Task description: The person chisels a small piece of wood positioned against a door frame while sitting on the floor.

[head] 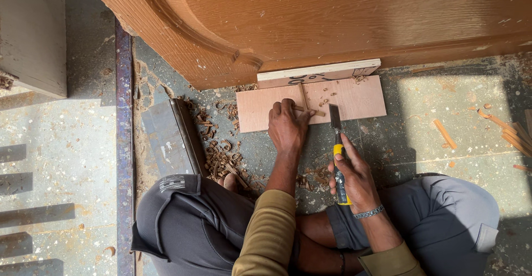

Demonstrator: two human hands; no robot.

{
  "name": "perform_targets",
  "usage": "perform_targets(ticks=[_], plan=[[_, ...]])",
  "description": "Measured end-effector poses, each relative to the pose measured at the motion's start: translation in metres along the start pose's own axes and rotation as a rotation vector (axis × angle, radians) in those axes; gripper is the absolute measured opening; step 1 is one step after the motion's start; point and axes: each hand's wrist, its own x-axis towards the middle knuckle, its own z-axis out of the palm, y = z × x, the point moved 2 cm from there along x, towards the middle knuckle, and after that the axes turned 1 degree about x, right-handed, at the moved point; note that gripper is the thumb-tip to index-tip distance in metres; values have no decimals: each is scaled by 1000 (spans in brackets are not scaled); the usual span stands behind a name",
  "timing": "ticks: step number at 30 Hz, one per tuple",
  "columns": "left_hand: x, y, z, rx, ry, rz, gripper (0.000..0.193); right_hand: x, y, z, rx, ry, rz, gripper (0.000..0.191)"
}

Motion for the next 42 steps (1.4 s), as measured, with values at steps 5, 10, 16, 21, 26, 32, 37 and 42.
perform_targets(ticks=[5, 10, 16, 21, 26, 32, 37, 42], plan=[[0, 2, -10, 58, -37, 25, 76, 6, 6, -2, 17, 28, 3, 69], [20, -17, -7, -48, 127, 10, 77, 20, 8, -18, 65, 133, -98, 62], [45, -44, -2, -228, 407, -122, 57, 74, -26, -57, 12, 328, -251, 58], [45, -44, 0, -234, 324, -98, 69, 108, -34, -52, -81, 284, -264, 56], [46, -44, 0, -257, 347, -84, 61, 103, -31, -43, -104, 266, -253, 53], [48, -50, 5, -262, 435, -1, 50, 97, -35, -44, -100, 252, -243, 54], [53, -62, 9, -380, 451, -110, 46, 96, -33, -42, -134, 221, -220, 60], [53, -70, 9, -403, 486, -102, 53, 96, -29, -37, -137, 207, -214, 61]])
